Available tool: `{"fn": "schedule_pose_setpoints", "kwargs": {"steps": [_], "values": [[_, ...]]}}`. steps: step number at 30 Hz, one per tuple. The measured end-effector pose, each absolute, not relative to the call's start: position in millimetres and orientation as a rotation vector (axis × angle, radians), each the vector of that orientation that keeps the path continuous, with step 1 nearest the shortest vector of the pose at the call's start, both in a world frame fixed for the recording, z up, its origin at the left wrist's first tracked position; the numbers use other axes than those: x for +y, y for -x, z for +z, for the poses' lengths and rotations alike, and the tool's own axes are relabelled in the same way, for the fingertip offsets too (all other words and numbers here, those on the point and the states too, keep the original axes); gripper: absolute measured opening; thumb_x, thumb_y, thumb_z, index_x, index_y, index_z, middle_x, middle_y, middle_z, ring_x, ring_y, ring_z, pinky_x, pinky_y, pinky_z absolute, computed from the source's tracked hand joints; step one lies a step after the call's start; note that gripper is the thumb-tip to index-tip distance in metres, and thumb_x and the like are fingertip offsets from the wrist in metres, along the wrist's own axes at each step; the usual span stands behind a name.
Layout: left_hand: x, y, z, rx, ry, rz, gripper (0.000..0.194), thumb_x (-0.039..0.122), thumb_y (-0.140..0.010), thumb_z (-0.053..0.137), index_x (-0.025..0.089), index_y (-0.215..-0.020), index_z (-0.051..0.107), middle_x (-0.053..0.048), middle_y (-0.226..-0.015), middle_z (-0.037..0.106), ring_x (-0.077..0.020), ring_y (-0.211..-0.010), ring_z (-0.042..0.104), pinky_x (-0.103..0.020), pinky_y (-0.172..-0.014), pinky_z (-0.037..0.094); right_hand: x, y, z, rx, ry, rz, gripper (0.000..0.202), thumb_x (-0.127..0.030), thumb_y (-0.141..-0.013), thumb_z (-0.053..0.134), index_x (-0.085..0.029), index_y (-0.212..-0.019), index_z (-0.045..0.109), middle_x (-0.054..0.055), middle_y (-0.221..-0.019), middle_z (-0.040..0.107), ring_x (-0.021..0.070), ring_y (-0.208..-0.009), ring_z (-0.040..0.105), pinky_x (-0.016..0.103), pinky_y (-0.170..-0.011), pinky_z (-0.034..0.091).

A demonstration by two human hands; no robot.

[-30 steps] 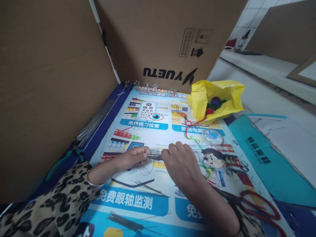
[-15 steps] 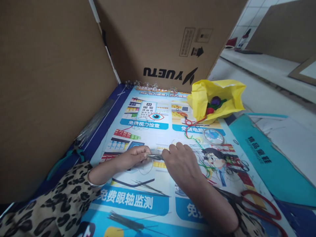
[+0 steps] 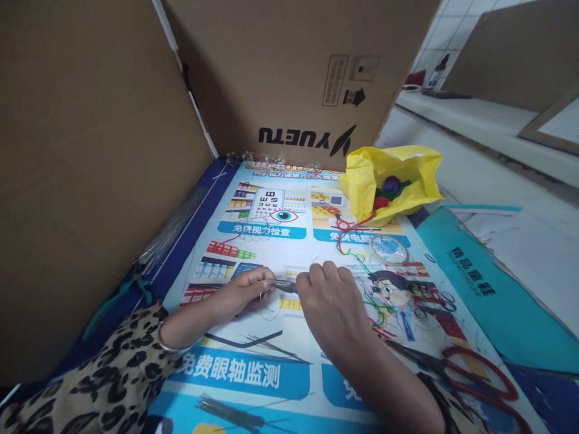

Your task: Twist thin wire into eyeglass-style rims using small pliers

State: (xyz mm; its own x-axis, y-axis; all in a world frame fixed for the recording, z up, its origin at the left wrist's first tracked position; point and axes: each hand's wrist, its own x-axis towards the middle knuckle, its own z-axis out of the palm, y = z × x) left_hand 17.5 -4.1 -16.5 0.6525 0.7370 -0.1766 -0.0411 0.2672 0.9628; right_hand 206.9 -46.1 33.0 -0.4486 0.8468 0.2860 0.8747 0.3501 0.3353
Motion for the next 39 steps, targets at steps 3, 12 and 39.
{"fn": "schedule_pose_setpoints", "kwargs": {"steps": [3,12,39], "values": [[-5,-18,-16,0.702,-1.21,0.595,0.027,0.042,-0.083,0.048,0.016,-0.075,0.044,0.006,-0.055,0.038,-0.0057,-0.046,0.03,-0.019,-0.045,0.021,-50,-207,36,-2.542,1.633,-0.692,0.008,-0.014,-0.075,0.056,-0.02,-0.071,0.055,0.005,-0.069,0.052,0.0215,-0.07,0.041,0.033,-0.063,0.021],[-4,-18,-18,0.678,-1.142,0.572,0.031,0.045,-0.077,0.056,0.016,-0.074,0.043,0.006,-0.057,0.039,-0.0057,-0.048,0.031,-0.019,-0.047,0.023,-50,-206,38,-2.551,1.615,-0.655,0.009,-0.011,-0.073,0.056,-0.02,-0.069,0.056,0.006,-0.067,0.052,0.021,-0.068,0.043,0.033,-0.061,0.02],[-19,-27,-11,0.993,-1.314,0.818,0.021,0.033,-0.084,0.044,0.017,-0.07,0.043,0.006,-0.056,0.039,-0.0081,-0.051,0.034,-0.021,-0.052,0.028,-39,-206,25,-2.574,1.743,-0.546,0.009,-0.012,-0.077,0.053,-0.019,-0.074,0.057,0.006,-0.071,0.057,0.0214,-0.07,0.046,0.031,-0.061,0.021]]}}
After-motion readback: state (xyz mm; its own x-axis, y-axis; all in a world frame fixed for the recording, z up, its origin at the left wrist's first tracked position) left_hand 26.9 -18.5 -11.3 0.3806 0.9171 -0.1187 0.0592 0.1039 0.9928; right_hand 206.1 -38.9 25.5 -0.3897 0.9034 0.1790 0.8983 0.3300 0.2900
